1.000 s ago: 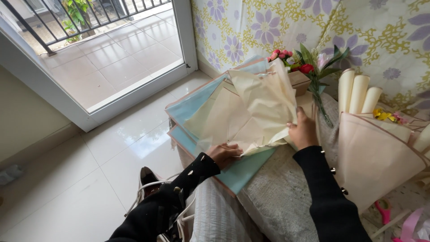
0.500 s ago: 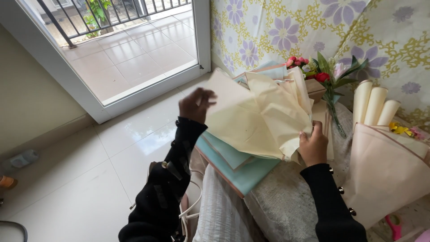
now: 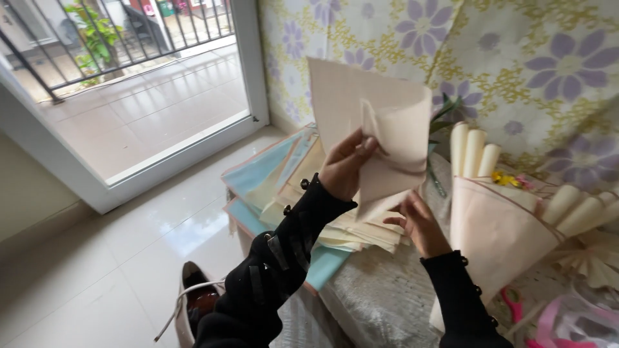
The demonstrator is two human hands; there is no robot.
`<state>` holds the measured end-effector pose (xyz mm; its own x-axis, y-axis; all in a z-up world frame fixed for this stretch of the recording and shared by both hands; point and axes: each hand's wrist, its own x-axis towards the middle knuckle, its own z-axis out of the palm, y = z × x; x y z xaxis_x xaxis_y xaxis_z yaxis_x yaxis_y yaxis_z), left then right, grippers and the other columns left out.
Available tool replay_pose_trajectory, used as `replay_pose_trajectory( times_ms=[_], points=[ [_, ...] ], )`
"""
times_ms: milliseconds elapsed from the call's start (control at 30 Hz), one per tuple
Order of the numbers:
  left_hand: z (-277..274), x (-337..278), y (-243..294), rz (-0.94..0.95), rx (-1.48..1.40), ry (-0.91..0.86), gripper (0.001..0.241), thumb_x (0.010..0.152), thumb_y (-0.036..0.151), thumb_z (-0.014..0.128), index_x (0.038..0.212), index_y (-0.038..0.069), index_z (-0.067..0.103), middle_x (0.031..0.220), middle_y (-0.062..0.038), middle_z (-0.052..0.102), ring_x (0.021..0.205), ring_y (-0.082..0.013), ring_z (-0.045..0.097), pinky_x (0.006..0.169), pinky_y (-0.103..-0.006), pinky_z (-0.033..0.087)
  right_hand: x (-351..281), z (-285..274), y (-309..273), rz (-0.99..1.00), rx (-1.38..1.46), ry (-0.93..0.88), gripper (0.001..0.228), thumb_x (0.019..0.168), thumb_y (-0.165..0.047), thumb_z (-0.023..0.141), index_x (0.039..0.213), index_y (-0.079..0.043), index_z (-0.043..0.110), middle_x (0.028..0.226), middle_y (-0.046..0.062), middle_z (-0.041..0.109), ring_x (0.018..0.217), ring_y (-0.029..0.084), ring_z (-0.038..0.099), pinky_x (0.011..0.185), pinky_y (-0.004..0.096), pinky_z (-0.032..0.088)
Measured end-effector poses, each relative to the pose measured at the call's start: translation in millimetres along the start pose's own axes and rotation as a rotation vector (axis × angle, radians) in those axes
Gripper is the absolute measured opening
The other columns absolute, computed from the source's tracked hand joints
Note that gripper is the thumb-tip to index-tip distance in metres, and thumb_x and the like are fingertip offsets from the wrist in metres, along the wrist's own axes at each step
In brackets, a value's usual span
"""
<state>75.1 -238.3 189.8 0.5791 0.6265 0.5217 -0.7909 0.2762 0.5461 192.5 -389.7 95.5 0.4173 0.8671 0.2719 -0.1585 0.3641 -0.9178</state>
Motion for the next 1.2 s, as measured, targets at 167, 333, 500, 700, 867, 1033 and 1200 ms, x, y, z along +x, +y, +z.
replay_pose_trajectory(
  times_ms=[167, 333, 500, 700, 867, 1033, 1200],
  points=[
    [-20.6, 35.7, -91.9, -0.307, -0.415, -0.067, 0.040, 0.101, 0.004, 0.064, 0.140, -0.002, 0.058, 0.115, -0.025, 0.073, 0.100, -0.0373, 0.076, 0.090, -0.0482, 0.061, -27.4, -31.0, -85.7, 0.111, 0.331, -0.159, 0.109, 0.070, -0.090, 0.057, 0.152, -0.021, 0.041, 0.134, 0.018, 0.057, 0.116, 0.030, 0.060, 0.094, 0.047, 0.047],
    [74.9, 9.6, -110.5, -0.503, -0.718, -0.301, 0.046, 0.102, 0.007, 0.059, 0.144, -0.006, 0.052, 0.109, -0.033, 0.073, 0.094, -0.0432, 0.076, 0.085, -0.0502, 0.062, -48.7, -83.6, -81.6, 0.088, 0.321, -0.070, 0.090, 0.073, -0.073, 0.061, 0.145, -0.021, 0.047, 0.129, 0.023, 0.062, 0.111, 0.038, 0.063, 0.095, 0.057, 0.047],
    [133.1, 16.6, -37.3, -0.421, -0.040, -0.341, 0.033, 0.100, 0.009, 0.062, 0.132, 0.001, 0.066, 0.088, -0.014, 0.075, 0.072, -0.0187, 0.076, 0.073, -0.0350, 0.064, -55.0, -58.6, -174.8, -0.043, 0.141, 0.526, 0.022, 0.085, -0.013, 0.080, 0.104, -0.011, 0.069, 0.070, -0.001, 0.066, 0.060, 0.016, 0.068, 0.068, 0.032, 0.061],
    [91.6, 54.3, -64.4, -0.312, 0.767, -0.488, 0.016, 0.100, 0.012, 0.060, 0.084, 0.011, 0.060, 0.073, 0.002, 0.052, 0.064, -0.0089, 0.048, 0.061, -0.0264, 0.040, -94.1, -156.5, -209.8, -0.016, -0.429, 0.903, 0.052, 0.079, -0.009, 0.076, 0.130, -0.004, 0.064, 0.122, 0.008, 0.068, 0.105, 0.027, 0.063, 0.085, 0.042, 0.052],
    [120.5, 54.0, -89.3, -0.442, 0.622, -0.385, 0.016, 0.093, 0.016, 0.072, 0.096, 0.002, 0.065, 0.094, -0.015, 0.080, 0.080, -0.0201, 0.079, 0.072, -0.0291, 0.062, -97.4, -150.9, -233.3, 0.099, -0.502, 0.968, 0.054, 0.082, -0.009, 0.074, 0.135, -0.007, 0.061, 0.127, 0.010, 0.067, 0.107, 0.029, 0.062, 0.086, 0.043, 0.048],
    [113.5, 53.3, -99.8, -0.416, 0.617, -0.455, 0.013, 0.094, 0.013, 0.070, 0.097, 0.001, 0.068, 0.095, -0.016, 0.081, 0.081, -0.0201, 0.080, 0.076, -0.0290, 0.063, -108.5, -168.8, -207.6, -0.221, -0.923, 1.077, 0.064, 0.082, -0.009, 0.087, 0.126, 0.000, 0.042, 0.131, 0.019, 0.059, 0.116, 0.029, 0.060, 0.095, 0.042, 0.049],
    [100.7, 49.9, -128.7, -0.242, 0.977, -0.707, 0.038, 0.096, 0.022, 0.071, 0.076, 0.014, 0.040, 0.067, 0.003, 0.029, 0.063, -0.0126, 0.029, 0.060, -0.0305, 0.024, -112.1, -136.1, -207.4, -0.599, -1.436, 0.926, 0.020, 0.113, 0.000, 0.077, 0.131, 0.004, 0.068, 0.122, 0.018, 0.059, 0.100, 0.028, 0.050, 0.085, 0.040, 0.042]
  ],
)
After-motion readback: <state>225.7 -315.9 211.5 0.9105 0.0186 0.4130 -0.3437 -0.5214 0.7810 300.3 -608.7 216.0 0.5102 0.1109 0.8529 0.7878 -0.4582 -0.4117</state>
